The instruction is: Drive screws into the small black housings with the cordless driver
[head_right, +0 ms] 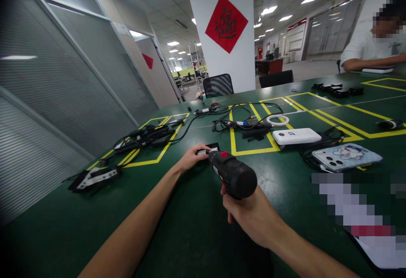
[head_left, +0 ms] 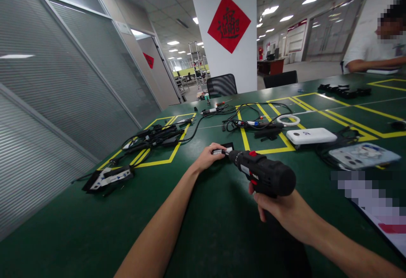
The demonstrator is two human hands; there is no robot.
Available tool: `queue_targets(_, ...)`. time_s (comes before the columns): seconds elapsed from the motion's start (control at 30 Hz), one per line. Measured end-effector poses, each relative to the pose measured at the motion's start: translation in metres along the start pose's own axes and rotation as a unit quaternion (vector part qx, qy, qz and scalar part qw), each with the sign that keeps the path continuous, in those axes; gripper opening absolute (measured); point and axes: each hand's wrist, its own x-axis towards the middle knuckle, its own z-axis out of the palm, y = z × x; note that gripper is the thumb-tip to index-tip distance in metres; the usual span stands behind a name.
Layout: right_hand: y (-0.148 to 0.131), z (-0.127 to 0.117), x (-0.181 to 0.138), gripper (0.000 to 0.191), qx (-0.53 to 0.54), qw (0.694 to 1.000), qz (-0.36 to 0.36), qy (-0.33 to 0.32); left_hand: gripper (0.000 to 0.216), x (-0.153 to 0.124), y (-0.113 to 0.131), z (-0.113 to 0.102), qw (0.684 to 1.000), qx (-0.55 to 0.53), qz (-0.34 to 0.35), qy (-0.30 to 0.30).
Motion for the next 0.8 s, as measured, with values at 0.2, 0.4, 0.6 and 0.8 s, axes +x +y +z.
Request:
queue_targets(0.2,-0.0039,-0.0002,-0.0013,0.016,-0.011,1.0,0.016,0.006,0.028,0.0002,0.0014,-0.0005,1.0,-0.014,-0.008,-0.001)
queue_targets(0.4,0.0013,-0.0001,0.0011,0.007,-0.02,1.0,0.005,-0.003,0.026,0.0005,-0.0004,-0.0008,1.0,-0.027,-0.002,0.001)
queue_targets(0.6,0.0007,0.0002,0.0008,0.009,-0.017,1.0,0.011,0.002,0.027,-0.0003,0.0017,-0.0008,0.999,-0.031,-0.006,-0.003)
queue_targets(0.8,-0.0036,-0.0006,-0.0006,0.016,-0.021,1.0,0.012,0.0,0.026,-0.0007,0.0024,-0.0017,0.999,-0.051,-0.014,-0.007)
